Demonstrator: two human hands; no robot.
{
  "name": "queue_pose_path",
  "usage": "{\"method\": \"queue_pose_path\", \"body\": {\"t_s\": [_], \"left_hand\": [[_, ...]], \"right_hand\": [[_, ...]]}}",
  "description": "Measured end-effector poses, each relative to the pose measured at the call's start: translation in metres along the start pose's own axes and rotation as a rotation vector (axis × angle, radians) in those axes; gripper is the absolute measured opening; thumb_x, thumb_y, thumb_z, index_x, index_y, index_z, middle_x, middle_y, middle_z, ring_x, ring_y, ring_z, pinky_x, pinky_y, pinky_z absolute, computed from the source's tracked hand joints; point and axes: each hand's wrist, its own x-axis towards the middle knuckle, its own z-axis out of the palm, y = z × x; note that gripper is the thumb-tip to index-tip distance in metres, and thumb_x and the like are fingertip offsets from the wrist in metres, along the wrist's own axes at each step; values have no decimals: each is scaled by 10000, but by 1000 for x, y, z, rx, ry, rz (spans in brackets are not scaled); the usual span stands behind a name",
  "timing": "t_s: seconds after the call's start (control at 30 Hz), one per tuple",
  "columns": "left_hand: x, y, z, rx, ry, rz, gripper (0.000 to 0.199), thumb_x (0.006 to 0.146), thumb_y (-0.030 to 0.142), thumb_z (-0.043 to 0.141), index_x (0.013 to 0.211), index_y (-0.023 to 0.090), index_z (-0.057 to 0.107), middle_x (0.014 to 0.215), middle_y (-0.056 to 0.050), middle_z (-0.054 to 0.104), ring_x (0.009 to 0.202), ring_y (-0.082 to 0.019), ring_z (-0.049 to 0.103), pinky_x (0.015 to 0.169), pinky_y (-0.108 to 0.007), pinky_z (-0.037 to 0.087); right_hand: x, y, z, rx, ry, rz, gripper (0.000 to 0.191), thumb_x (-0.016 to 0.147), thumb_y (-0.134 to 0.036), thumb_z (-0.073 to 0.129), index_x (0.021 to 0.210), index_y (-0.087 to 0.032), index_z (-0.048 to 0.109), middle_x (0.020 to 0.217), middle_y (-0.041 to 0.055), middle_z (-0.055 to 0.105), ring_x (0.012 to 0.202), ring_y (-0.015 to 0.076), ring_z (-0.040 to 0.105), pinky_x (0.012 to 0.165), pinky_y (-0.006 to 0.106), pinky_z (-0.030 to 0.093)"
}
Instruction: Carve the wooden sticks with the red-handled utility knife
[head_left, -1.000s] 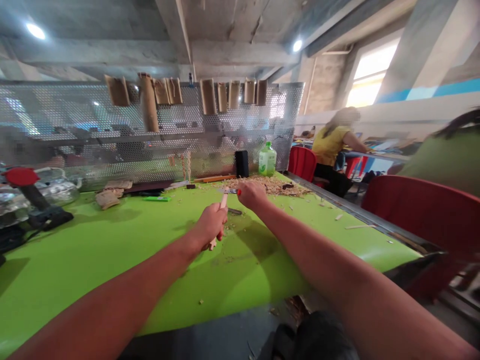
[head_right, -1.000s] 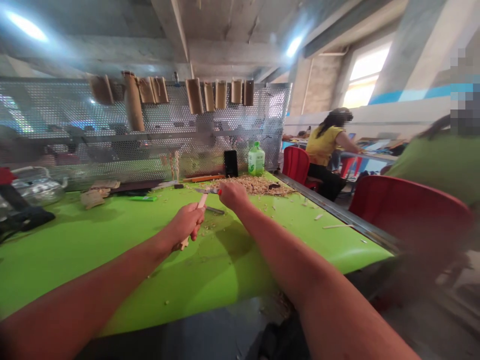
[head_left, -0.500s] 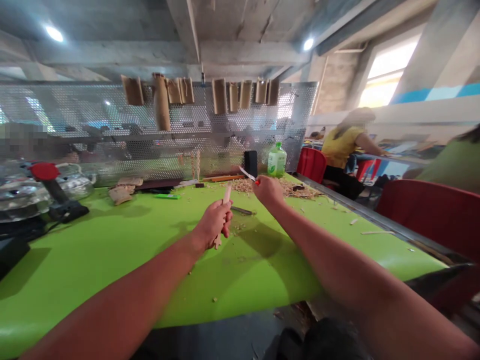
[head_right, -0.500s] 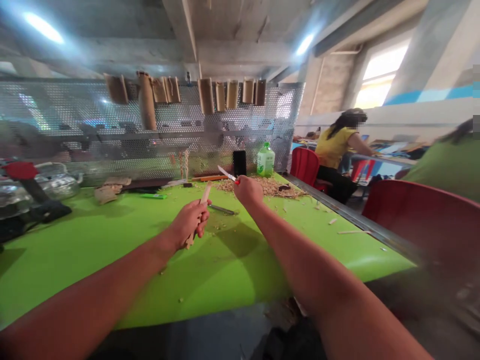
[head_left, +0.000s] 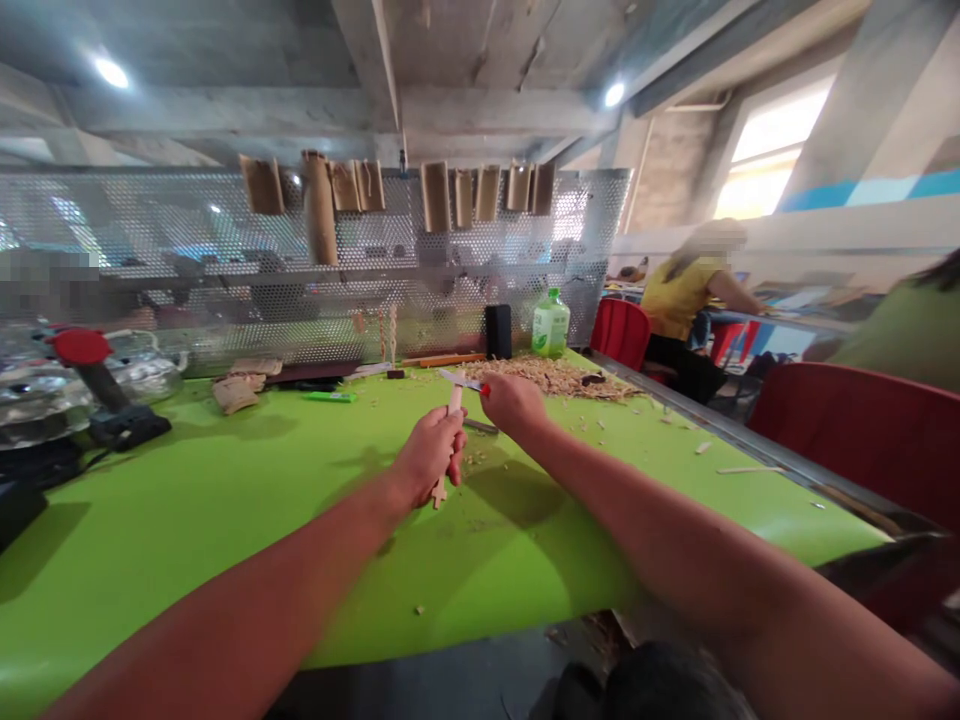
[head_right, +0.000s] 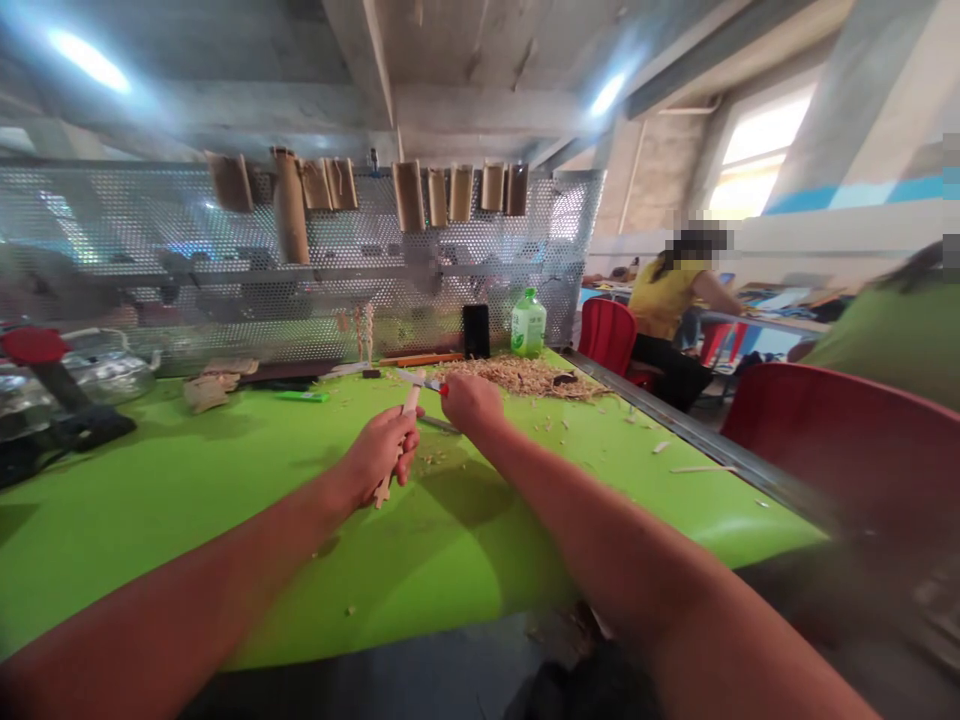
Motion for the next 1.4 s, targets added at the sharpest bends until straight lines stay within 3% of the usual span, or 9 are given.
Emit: {"method": "queue_pose_path", "body": {"t_s": [0.23,0.37,0.5,0.63,0.77,0.97,1.07,1.23,1.4], "left_hand": [[-9,8,9,0,-33,73,184,926,326,427,1026,184,487,586,90,425,311,-50,356,300,-189,349],[-5,7,-2,-38,-67,71,232,886,274,450,1091,171,484,593,87,437,321,-51,355,312,-192,358],[-1,4,-9,-34,-107,71,355,807,189,496,1159,155,472,612,79,461,358,-58,374,341,-199,406],[1,0,-8,8,-154,33,260,824,213,485,1076,149,498,612,72,454,351,-57,367,320,-198,388],[0,0,-8,59,-208,56,183,889,325,462,800,168,492,611,45,476,354,-52,388,332,-204,410],[-1,6,-14,-146,-251,-96,276,919,378,420,975,139,546,652,8,554,385,-81,458,358,-229,448],[-3,7,-14,-197,-333,-124,257,860,311,525,1064,154,526,660,28,549,375,-71,438,347,-213,435],[-7,8,-12,-207,-330,-92,132,826,238,554,921,208,467,607,96,393,329,-22,278,301,-141,295],[-3,8,-15,-188,-200,22,186,837,240,536,1016,215,493,611,97,365,348,-34,303,316,-152,322]], "right_hand": [[7,14,4,215,-19,130,240,876,-312,510,935,-180,702,934,144,717,942,281,661,803,351,451],[16,25,9,477,-30,281,190,830,-318,587,755,-154,648,749,106,675,773,226,646,696,299,457],[15,34,8,677,-23,270,362,901,-503,480,778,-177,579,582,7,558,493,123,506,496,232,415],[4,27,3,1234,-196,143,474,881,-653,407,753,-209,517,486,-59,448,354,80,349,346,198,319],[-5,10,-1,1572,-403,50,411,727,-542,693,643,-213,461,434,-79,434,331,61,310,304,183,258],[0,10,-6,1780,-278,129,375,676,-425,749,635,-210,444,444,-83,441,343,51,320,318,178,244],[5,20,-7,1756,-210,179,383,709,-434,713,626,-216,410,454,-81,424,345,50,307,324,186,235],[3,24,-10,1521,-115,153,401,807,-581,575,700,-218,446,484,-75,418,367,71,327,360,202,263],[-4,12,-13,906,83,44,363,854,-548,539,770,-197,570,564,-22,530,495,111,457,489,223,324]]}}
